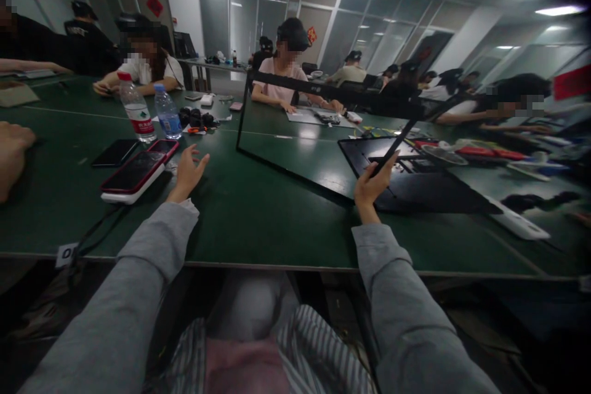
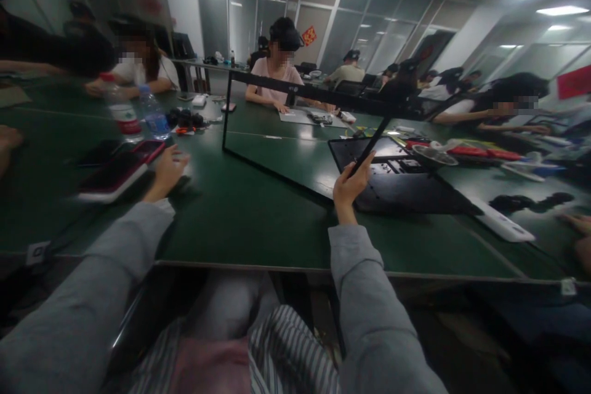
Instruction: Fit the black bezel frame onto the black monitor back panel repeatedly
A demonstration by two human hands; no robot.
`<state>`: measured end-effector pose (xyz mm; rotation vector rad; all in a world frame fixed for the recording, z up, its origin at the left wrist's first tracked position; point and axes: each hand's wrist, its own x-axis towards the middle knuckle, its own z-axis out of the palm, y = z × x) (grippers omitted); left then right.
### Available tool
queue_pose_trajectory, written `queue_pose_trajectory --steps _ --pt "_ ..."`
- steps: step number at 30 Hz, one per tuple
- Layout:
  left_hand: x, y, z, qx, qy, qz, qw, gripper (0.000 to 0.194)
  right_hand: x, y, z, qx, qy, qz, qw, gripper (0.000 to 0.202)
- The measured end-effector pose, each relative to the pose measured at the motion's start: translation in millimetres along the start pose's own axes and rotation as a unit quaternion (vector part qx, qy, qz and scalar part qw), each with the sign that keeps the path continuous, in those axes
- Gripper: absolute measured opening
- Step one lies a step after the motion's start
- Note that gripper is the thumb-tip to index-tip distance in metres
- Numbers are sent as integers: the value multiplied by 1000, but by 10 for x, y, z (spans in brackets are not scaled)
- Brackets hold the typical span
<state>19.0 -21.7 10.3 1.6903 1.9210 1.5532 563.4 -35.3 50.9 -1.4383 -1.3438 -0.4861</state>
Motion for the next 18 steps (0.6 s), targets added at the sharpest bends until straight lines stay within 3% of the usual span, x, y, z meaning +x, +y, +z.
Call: queue_pose_trajectory --steps 4,10,13,15,18 --pt "-22 4 40 -36 -17 -4 999 81 -29 67 103 7 -18 43 999 74" --pt "18 -72 137 -112 -91 -72 987 96 -175 180 299 28 -187 90 978 88" --pt "36 -66 135 -70 -100 -79 989 87 -227 302 413 33 -221 105 969 86" --pt "23 -32 104 -3 -90 -71 993 72 -240 398 489 26 -230 119 966 74" --pt "-26 44 43 102 -125 -53 985 48 -236 520 579 31 -280 145 949 56"
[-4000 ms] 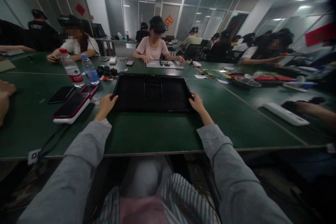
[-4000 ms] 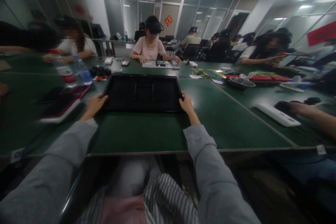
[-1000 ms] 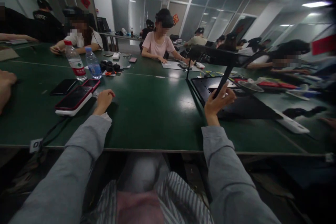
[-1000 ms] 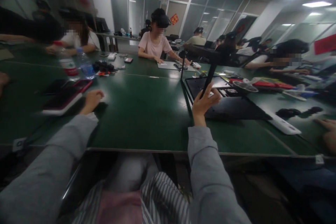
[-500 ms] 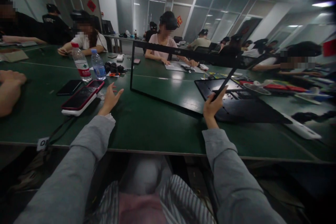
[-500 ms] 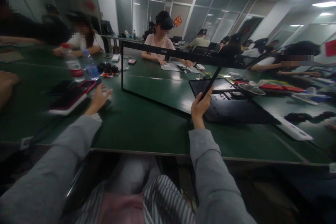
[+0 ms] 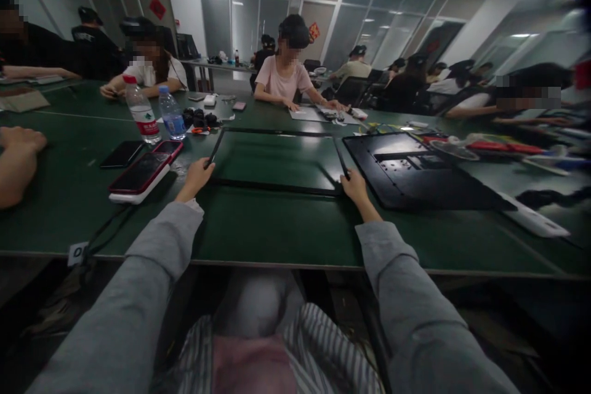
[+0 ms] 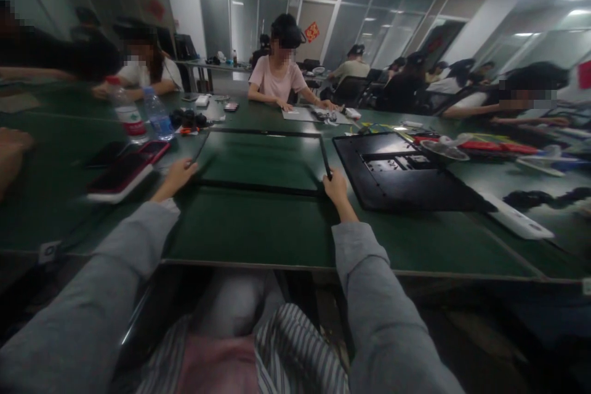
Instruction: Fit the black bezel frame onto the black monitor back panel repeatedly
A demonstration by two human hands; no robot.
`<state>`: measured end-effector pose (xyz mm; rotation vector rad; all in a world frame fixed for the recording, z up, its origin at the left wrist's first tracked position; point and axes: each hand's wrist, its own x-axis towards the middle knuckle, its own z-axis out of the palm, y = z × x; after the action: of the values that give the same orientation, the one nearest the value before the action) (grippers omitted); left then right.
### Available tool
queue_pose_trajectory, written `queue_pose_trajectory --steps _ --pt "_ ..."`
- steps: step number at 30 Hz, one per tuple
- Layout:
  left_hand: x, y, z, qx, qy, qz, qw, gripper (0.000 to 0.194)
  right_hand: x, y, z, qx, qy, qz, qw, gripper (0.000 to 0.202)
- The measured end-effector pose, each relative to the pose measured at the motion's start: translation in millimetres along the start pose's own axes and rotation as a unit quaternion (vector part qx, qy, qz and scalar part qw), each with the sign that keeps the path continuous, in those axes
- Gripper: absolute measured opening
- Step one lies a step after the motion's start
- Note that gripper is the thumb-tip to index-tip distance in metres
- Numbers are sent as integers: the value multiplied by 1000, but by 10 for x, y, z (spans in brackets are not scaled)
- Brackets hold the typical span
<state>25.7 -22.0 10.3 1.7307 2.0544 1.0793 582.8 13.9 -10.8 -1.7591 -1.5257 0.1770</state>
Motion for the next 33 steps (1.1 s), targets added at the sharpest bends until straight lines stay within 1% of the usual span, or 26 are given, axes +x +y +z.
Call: queue_pose_trajectory --steps 2,5,7,10,13,16,20,22,24,28,30,32,33 --pt "-50 35 -35 60 -19 -10 998 44 43 49 24 23 -22 14 999 52" --pt "-101 65 -70 106 -2 3 994 45 87 97 69 92 -18 40 995 54" --pt "-113 64 -79 125 13 14 992 42 103 119 109 140 -28 52 988 55" --pt "-111 32 -73 134 27 18 990 35 110 136 160 165 -41 26 985 52" --pt "-112 -13 -57 102 42 33 993 29 103 129 168 111 -36 -8 993 49" --pt "-129 -37 -51 83 48 44 994 27 81 95 154 17 -37 -14 999 49" --pt "-152 -28 -56 91 36 16 995 24 42 41 149 -56 -43 -7 998 48" --pt "-151 -22 -54 89 24 -3 996 25 31 31 153 -72 -43 -9 996 49" --pt "-140 -16 -50 85 22 -8 996 27 28 34 155 -76 -40 -14 996 51" --pt "-115 43 -56 65 38 26 997 39 24 37 143 -64 -38 -22 997 55" --pt "-133 117 -70 36 6 61 997 43 15 23 131 -62 -45 -24 997 57" --pt "-189 211 -87 4 -52 103 993 48 3 6 121 -58 -48 -27 997 57" --pt "-229 259 -96 -10 -69 118 991 50 -3 -1 118 -55 -46 -29 997 57"
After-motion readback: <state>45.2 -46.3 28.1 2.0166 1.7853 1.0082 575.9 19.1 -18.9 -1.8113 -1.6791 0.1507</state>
